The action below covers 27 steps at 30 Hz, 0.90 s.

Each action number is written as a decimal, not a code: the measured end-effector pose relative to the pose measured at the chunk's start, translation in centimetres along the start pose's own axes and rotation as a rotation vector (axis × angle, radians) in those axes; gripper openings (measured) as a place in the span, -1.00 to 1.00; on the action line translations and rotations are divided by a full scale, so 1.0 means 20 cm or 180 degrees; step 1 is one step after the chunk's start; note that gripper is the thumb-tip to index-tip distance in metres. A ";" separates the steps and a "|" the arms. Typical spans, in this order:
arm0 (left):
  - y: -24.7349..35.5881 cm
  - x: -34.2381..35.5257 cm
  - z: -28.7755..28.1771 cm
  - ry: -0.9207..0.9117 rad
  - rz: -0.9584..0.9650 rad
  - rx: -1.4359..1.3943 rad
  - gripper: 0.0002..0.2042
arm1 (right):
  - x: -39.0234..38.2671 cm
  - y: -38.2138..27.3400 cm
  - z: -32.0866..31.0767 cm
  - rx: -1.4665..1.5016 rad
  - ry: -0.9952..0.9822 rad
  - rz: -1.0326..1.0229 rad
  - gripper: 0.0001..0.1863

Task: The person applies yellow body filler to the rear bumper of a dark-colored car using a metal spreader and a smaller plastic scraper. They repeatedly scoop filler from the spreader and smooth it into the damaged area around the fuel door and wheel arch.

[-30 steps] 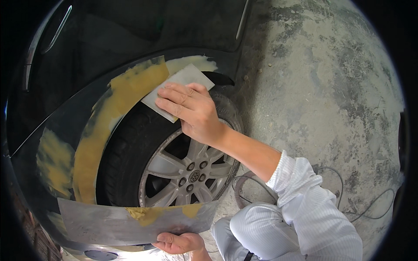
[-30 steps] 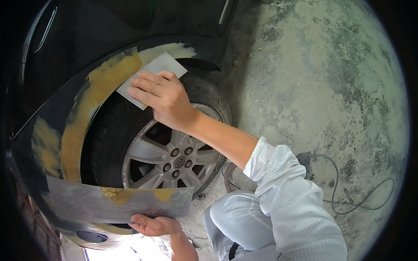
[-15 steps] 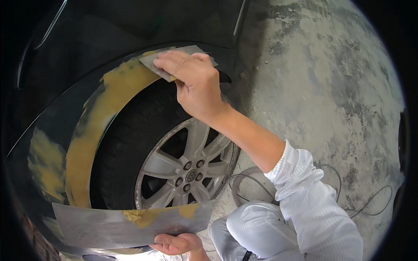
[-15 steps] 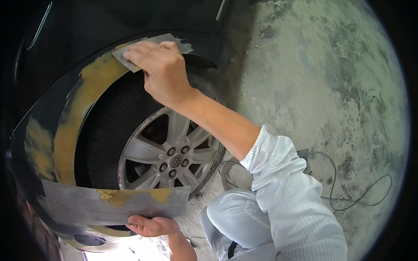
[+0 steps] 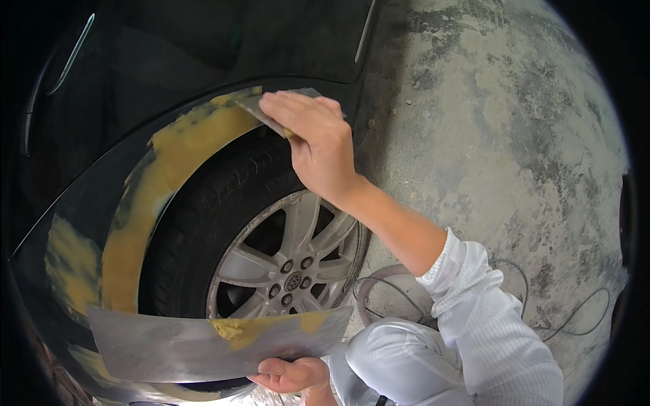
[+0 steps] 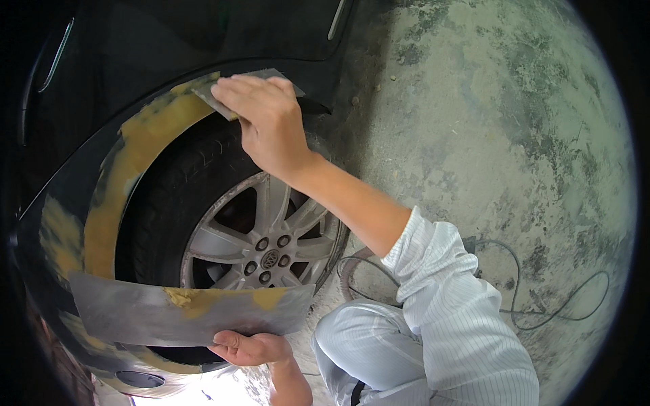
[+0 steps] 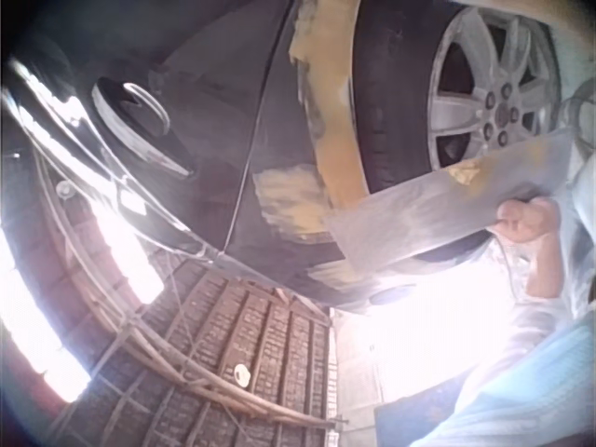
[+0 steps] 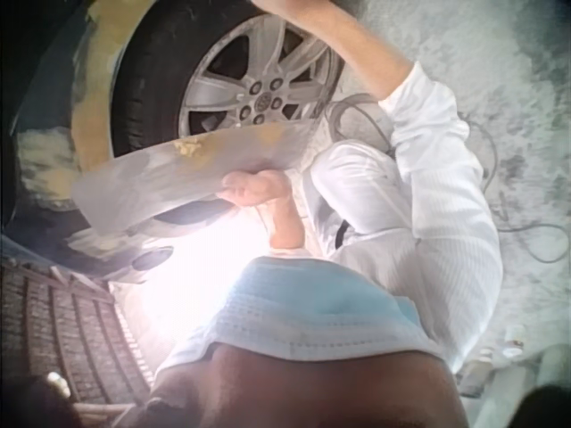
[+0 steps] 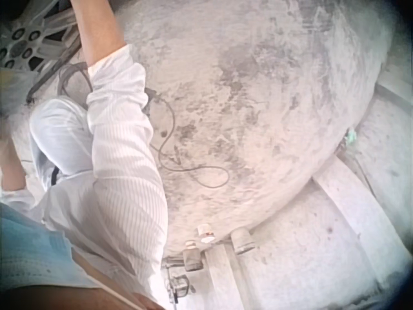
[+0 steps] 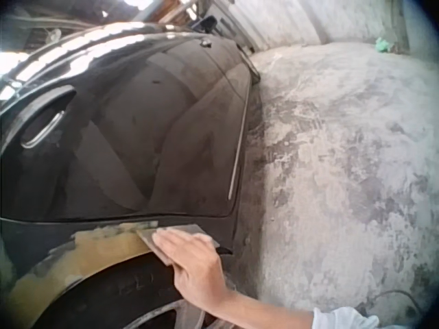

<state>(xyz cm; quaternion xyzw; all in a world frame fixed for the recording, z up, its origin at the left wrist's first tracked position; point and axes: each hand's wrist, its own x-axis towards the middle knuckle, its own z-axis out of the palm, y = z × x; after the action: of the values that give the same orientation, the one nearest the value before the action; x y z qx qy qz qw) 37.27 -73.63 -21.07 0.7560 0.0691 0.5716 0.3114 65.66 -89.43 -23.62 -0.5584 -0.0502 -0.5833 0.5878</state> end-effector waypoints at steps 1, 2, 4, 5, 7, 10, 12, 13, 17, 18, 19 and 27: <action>0.00 0.00 0.00 -0.0155 0.0079 -0.0003 -0.48 | 0.04 0.01 0.03 0.0046 0.0037 0.0031 -0.53; 0.00 0.00 -0.01 -0.0313 0.0160 -0.0013 -0.48 | 0.06 0.02 0.05 0.0067 0.0033 0.0076 -0.54; -0.02 0.00 -0.04 -0.0496 0.0192 -0.0079 -0.48 | 0.09 0.03 0.07 0.0048 0.0022 0.0085 -0.48; -0.04 0.01 -0.06 -0.0521 0.0140 -0.0135 -0.47 | 0.08 0.03 0.08 0.0071 -0.0022 0.0117 -0.49; -0.09 0.02 -0.09 -0.0544 0.0073 -0.0122 -0.46 | 0.05 0.03 0.08 0.0099 -0.0058 0.0132 -0.50; -0.13 0.02 -0.12 -0.0532 0.0055 -0.0045 -0.45 | -0.03 0.02 0.08 0.0111 -0.0072 0.0053 -0.49; -0.12 0.01 -0.11 -0.0530 -0.0021 -0.0154 -0.43 | -0.09 0.00 0.07 0.0078 -0.0219 0.0097 -0.44; -0.11 0.01 -0.10 -0.0553 0.0098 -0.0076 -0.42 | -0.12 0.00 0.07 0.0144 -0.0201 0.0059 -0.44; -0.04 -0.01 -0.04 -0.0385 0.0098 0.0044 -0.46 | -0.19 0.00 0.02 0.0097 -0.0305 -0.0031 -0.47; -0.03 -0.01 -0.03 -0.0351 0.0102 0.0027 -0.45 | -0.18 0.00 0.00 0.0064 -0.0258 -0.0090 -0.48; -0.02 -0.01 -0.03 -0.0317 0.0106 0.0010 -0.44 | -0.17 0.00 -0.02 0.0016 -0.0221 -0.0128 -0.50; -0.07 -0.01 -0.10 -0.0325 -0.0107 -0.0045 -0.51 | 0.07 0.11 0.02 0.0014 0.0080 0.0234 -0.59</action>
<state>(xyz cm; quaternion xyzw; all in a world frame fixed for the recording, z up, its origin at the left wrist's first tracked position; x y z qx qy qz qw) 35.71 -71.82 -21.66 0.7806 0.0618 0.5275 0.3294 68.04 -90.60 -23.88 -0.5511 -0.0235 -0.5682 0.6107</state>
